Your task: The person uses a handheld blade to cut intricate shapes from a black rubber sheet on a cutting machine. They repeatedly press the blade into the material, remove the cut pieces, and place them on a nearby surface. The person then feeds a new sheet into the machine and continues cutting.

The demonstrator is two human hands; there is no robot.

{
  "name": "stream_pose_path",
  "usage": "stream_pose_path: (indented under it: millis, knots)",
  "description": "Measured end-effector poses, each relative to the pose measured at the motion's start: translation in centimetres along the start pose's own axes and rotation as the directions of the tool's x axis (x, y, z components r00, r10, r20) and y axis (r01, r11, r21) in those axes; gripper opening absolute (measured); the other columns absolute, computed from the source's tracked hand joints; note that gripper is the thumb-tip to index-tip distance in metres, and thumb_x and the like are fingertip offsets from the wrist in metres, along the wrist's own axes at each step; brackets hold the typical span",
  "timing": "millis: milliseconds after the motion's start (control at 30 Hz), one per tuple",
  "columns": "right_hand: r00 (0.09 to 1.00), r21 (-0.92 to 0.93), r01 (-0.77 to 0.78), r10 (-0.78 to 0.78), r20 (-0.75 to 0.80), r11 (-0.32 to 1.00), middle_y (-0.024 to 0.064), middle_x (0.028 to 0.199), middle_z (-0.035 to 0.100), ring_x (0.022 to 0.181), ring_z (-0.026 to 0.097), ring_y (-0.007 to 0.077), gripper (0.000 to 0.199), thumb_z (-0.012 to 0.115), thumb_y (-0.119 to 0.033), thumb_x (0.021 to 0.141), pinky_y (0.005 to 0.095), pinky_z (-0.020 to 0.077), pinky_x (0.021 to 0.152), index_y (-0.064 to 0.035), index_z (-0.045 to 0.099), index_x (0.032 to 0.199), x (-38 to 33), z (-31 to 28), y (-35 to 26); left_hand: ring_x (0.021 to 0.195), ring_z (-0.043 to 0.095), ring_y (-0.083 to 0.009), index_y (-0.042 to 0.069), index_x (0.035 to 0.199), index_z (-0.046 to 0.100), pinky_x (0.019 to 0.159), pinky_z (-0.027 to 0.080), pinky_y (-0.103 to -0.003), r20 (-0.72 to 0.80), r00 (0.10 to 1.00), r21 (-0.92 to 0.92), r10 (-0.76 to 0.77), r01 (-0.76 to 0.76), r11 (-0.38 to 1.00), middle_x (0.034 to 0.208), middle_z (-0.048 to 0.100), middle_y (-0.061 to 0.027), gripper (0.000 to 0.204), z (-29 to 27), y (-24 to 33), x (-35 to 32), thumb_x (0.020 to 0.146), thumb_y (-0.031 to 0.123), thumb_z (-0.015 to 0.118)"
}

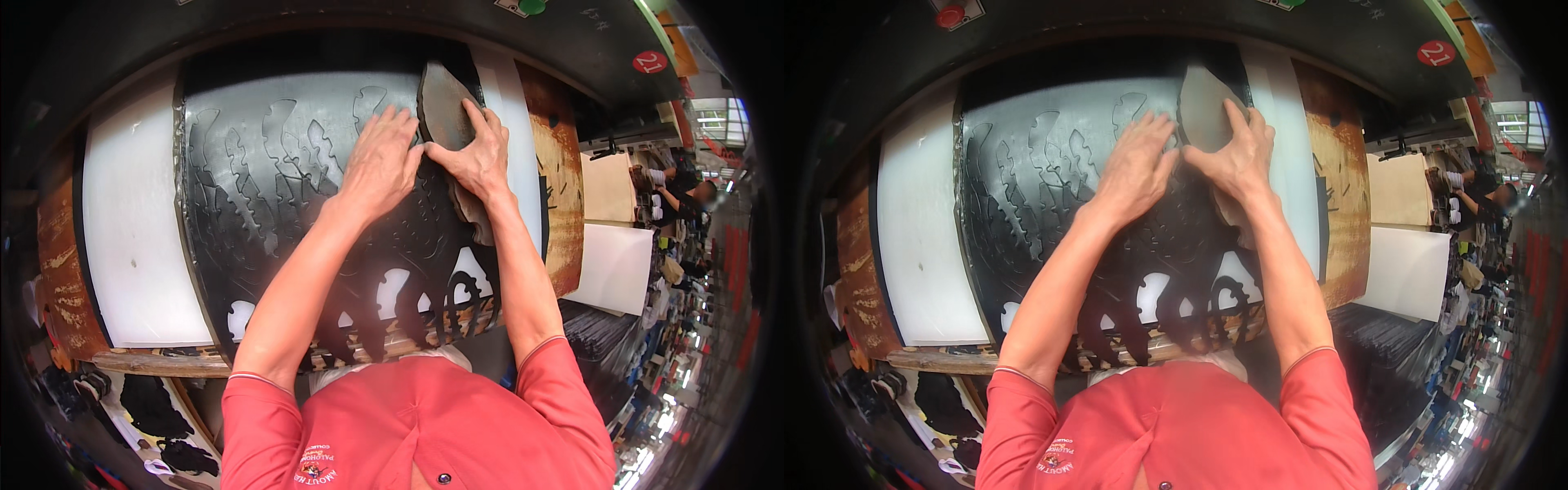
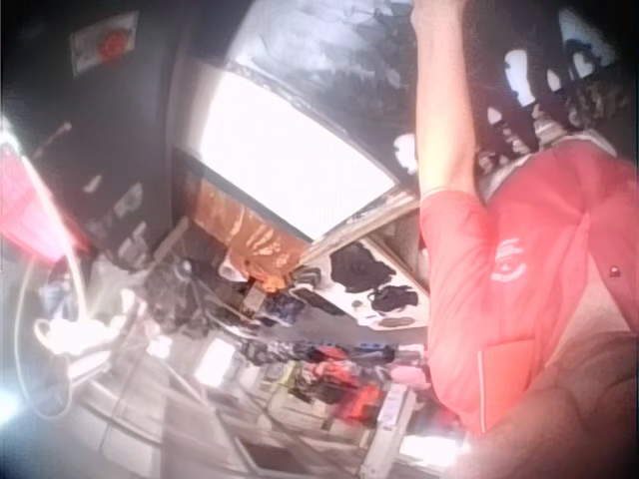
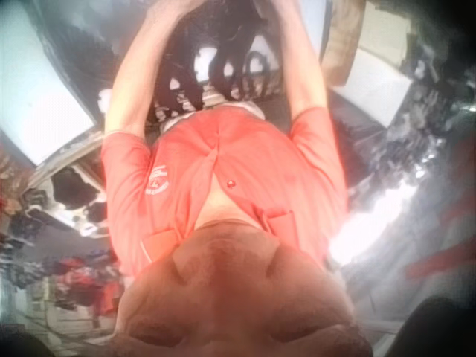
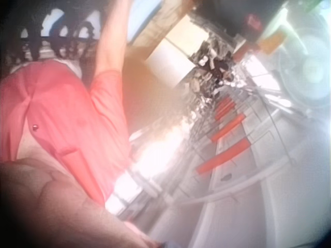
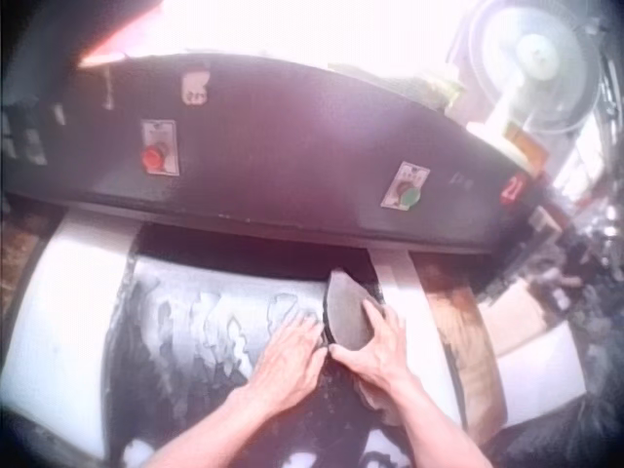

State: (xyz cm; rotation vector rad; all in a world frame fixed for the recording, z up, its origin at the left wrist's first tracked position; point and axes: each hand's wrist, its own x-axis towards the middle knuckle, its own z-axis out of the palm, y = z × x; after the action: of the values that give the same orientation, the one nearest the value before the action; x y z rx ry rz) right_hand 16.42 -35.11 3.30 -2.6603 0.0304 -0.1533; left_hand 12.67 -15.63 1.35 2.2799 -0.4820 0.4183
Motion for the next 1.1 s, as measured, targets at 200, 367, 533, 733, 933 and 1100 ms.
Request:
stream_pose_path:
  millis: [200, 367, 533, 733, 933, 1100]
  knots:
    - [0.994, 0.661, -0.087, 0.019, 0.109, 0.745, 0.0231, 0.147, 0.064, 0.133, 0.062, 0.0294, 0.098, 0.094, -0.031, 0.074, 0.0379, 0.0468, 0.114, 0.0067, 0.053, 0.155, 0.6, -3.3, 2.5, 0.15, 0.049, -0.0396, -0.004, 0.141, 0.064, 0.126, 0.037, -0.054, 0.058, 0.998, 0.17, 0.04, -0.05, 0.984, 0.154, 0.059, -0.0217, 0.047, 2.0, -1.1, -0.1, 0.1, 0.019, 0.07]
    - [0.997, 0.908, -0.05, -0.029, 0.068, 0.416, 0.0179, 0.141, 0.065, 0.128, 0.063, 0.0246, 0.091, 0.084, -0.026, 0.079, 0.0361, 0.0487, 0.111, 0.006, 0.05, 0.157, -0.3, -5.2, 5.1, 0.151, 0.049, -0.0376, -0.004, 0.14, 0.066, 0.128, 0.034, -0.052, 0.069, 0.997, 0.192, 0.038, -0.05, 0.98, 0.154, 0.06, -0.0207, 0.046, 2.1, -1.4, 0.1, 0.102, 0.023, 0.068]
    - [1.0, 0.972, -0.015, -0.013, 0.018, 0.235, 0.0132, 0.138, 0.064, 0.124, 0.064, 0.022, 0.096, 0.083, -0.028, 0.076, 0.0336, 0.0499, 0.108, 0.005, 0.048, 0.159, -2.5, -7.2, 6.8, 0.148, 0.051, -0.0403, -0.005, 0.142, 0.065, 0.128, 0.034, -0.051, 0.096, 0.983, 0.056, -0.156, 0.151, 0.987, 0.152, 0.061, -0.0234, 0.051, 1.3, 0.4, 1.9, 0.103, 0.027, 0.07]
    - [0.996, 0.973, 0.062, -0.082, -0.045, 0.221, 0.0181, 0.147, 0.06, 0.135, 0.06, 0.0261, 0.099, 0.087, -0.017, 0.074, 0.0383, 0.0454, 0.119, 0.0079, 0.044, 0.16, -4.4, -7.7, 6.3, 0.144, 0.058, -0.0308, -0.007, 0.153, 0.054, 0.119, 0.045, -0.04, 0.269, 0.847, -0.66, -0.457, 0.508, 0.553, 0.151, 0.062, -0.0257, 0.078, 1.2, 7.2, 6.5, 0.102, 0.048, 0.073]
    - [0.996, 0.98, 0.062, -0.077, -0.049, 0.187, 0.0172, 0.148, 0.059, 0.136, 0.059, 0.0259, 0.099, 0.086, -0.017, 0.074, 0.0392, 0.0455, 0.118, 0.0075, 0.045, 0.161, -5.0, -8.2, 6.0, 0.08, 0.063, -0.0111, -0.004, 0.101, 0.075, 0.073, 0.052, -0.032, 0.302, 0.804, -0.702, -0.512, 0.551, 0.451, 0.086, 0.072, -0.0044, 0.036, 3.3, 7.9, 7.6, 0.103, 0.031, 0.069]
    - [0.971, 0.942, 0.161, 0.122, -0.204, 0.296, 0.0122, 0.138, 0.063, 0.126, 0.063, 0.0241, 0.104, 0.086, -0.031, 0.072, 0.0377, 0.0494, 0.112, -0.0019, 0.045, 0.163, -5.9, -10.4, 7.1, 0.071, 0.066, -0.0161, -0.001, 0.101, 0.073, 0.067, 0.054, -0.036, 0.226, 0.55, -0.682, -0.804, 0.678, 0.272, 0.087, 0.074, -0.0087, 0.028, 3.9, 3.6, 5.4, 0.105, 0.026, 0.069]
